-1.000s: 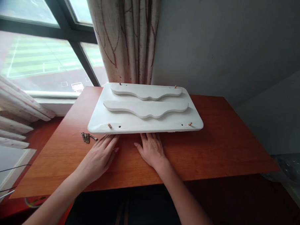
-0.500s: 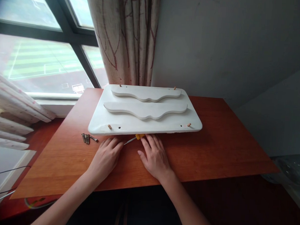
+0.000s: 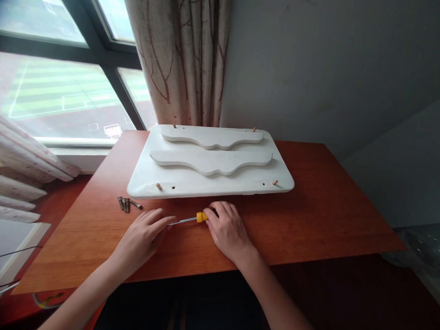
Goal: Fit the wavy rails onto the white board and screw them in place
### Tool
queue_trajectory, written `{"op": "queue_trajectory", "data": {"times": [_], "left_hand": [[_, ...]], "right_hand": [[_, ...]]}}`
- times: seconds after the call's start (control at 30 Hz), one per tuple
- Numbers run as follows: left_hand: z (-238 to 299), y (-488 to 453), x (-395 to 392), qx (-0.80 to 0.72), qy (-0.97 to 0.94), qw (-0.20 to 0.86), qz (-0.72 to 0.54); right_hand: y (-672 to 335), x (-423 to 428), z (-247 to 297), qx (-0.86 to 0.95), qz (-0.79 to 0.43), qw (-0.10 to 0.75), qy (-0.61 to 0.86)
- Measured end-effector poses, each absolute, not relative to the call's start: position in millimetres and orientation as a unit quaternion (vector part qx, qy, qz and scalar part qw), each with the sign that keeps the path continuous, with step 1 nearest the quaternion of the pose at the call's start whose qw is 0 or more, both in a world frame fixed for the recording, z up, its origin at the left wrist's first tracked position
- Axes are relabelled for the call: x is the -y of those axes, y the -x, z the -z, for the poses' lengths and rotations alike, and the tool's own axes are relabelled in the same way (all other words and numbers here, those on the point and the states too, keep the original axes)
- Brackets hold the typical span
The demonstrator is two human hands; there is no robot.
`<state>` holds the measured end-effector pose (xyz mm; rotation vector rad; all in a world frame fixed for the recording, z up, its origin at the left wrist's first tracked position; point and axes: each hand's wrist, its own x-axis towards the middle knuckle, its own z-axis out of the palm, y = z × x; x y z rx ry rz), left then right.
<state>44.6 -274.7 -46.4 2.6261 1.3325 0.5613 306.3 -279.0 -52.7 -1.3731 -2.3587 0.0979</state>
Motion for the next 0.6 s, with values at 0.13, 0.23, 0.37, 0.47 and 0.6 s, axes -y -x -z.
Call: {"op": "queue_trajectory", "data": {"times": [0.13, 0.23, 0.37, 0.47, 0.6], "left_hand": [[47, -44, 276, -0.439, -0.874, 0.075, -0.195], [46, -42, 276, -0.438, -0.875, 0.069, -0.194], [47, -38, 275, -0.447, -0.871, 0.073, -0.191], [50, -35, 275, -0.451, -0.868, 0.081, -0.193], [53, -34, 276, -0.453, -0.867, 0.081, -0.191]], "right_hand": [[-307, 280, 49, 0.855, -0.052, 0.192, 0.479], [-309, 282, 47, 0.860, -0.064, 0.189, 0.470], [-309, 284, 47, 0.862, -0.071, 0.186, 0.466], [-309, 284, 49, 0.860, -0.077, 0.191, 0.466], [-309, 282, 49, 0.856, -0.082, 0.195, 0.471]]}}
